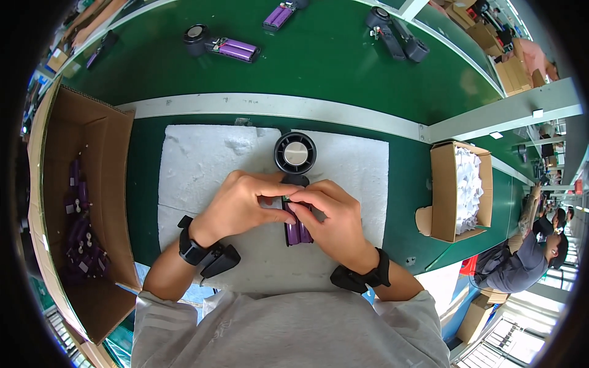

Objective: Assemble an electronic device by connecting a circuit board to a battery and housing.

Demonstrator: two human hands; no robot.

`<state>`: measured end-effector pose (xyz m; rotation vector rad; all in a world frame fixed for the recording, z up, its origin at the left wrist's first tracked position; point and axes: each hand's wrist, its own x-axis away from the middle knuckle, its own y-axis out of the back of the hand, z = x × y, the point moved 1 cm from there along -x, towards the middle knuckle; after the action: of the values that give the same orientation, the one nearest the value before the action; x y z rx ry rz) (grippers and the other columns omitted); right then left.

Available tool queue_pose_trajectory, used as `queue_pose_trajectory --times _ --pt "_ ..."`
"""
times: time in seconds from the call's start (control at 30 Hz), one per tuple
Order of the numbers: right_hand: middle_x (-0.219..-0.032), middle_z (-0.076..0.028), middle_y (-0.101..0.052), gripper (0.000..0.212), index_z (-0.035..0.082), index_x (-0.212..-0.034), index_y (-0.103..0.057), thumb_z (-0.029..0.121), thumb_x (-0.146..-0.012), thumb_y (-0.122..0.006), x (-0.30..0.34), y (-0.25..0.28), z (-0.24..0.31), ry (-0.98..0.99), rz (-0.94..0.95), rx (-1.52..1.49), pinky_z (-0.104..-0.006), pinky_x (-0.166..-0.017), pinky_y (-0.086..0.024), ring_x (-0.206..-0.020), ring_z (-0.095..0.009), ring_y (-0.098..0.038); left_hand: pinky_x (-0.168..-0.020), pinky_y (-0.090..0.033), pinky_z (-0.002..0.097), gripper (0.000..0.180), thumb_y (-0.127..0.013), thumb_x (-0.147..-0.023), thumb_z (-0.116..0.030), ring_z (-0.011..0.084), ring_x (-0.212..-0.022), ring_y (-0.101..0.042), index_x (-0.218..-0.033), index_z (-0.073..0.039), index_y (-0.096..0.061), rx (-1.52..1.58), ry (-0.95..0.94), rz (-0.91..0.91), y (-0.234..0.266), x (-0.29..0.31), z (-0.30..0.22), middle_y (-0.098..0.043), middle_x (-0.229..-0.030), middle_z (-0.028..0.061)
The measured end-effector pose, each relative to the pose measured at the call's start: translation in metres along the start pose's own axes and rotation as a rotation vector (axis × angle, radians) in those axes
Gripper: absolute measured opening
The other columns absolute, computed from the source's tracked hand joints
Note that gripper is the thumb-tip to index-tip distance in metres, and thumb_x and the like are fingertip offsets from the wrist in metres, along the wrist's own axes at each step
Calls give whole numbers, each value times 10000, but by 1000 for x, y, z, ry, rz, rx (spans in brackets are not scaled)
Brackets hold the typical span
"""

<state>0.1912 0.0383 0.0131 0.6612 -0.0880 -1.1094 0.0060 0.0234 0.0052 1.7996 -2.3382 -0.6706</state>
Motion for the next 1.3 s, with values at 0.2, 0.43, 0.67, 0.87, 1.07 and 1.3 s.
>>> queue_pose_trajectory --times 0.2,0.43,0.67,0.87,1.07,1.3 --pt "-890 -77 -644 184 27 -894 -704 -56 -732 -733 0 6 -3 136 16 77 -288 -626 -518 -740 -182 -629 -589 -497 311 454 -840 -628 -142 241 -641 -617 -1061 -106 -710 -25 28 34 1 0 -2 -682 -853 96" --pt "-1004 -56 -630 217 40 -896 -707 -54 -704 -741 4 11 -2 221 145 139 -314 -678 -518 -849 -225 -597 -648 -524 314 450 -833 -644 -124 266 -728 -652 -1075 -98 -707 -35 -23 29 2 1 -1 -680 -881 122" --pt "-1172 -64 -602 486 30 -1069 -663 53 -606 -811 15 17 15 285 305 305 -373 -828 -487 -1073 -291 -531 -748 -546 346 424 -816 -664 -101 313 -848 -667 -1074 -98 -707 -15 -34 13 1 4 1 -673 -979 151" --pt "-1288 -69 -560 761 42 -1245 -572 151 -546 -851 24 20 12 303 358 507 -412 -919 -443 -1201 -328 -451 -752 -549 347 495 -792 -697 -67 308 -838 -665 -1170 -117 -655 -1 -31 13 -3 5 1 -641 -1102 167" --pt "-1269 -96 -575 780 56 -1306 -517 175 -599 -825 -6 22 -2 244 227 593 -417 -927 -431 -1153 -326 -507 -723 -556 330 602 -774 -731 -51 254 -797 -659 -1289 -138 -565 14 11 -153 -5 2 -3 -572 -1247 176" --pt "-1244 -196 -563 558 49 -1270 -503 183 -778 -729 -162 55 -82 213 -153 876 -448 -941 -427 -1115 -383 -541 -696 -563 315 561 -755 -760 -53 203 -783 -656 -1282 -97 -554 46 60 -131 1 2 1 -545 -1284 175"
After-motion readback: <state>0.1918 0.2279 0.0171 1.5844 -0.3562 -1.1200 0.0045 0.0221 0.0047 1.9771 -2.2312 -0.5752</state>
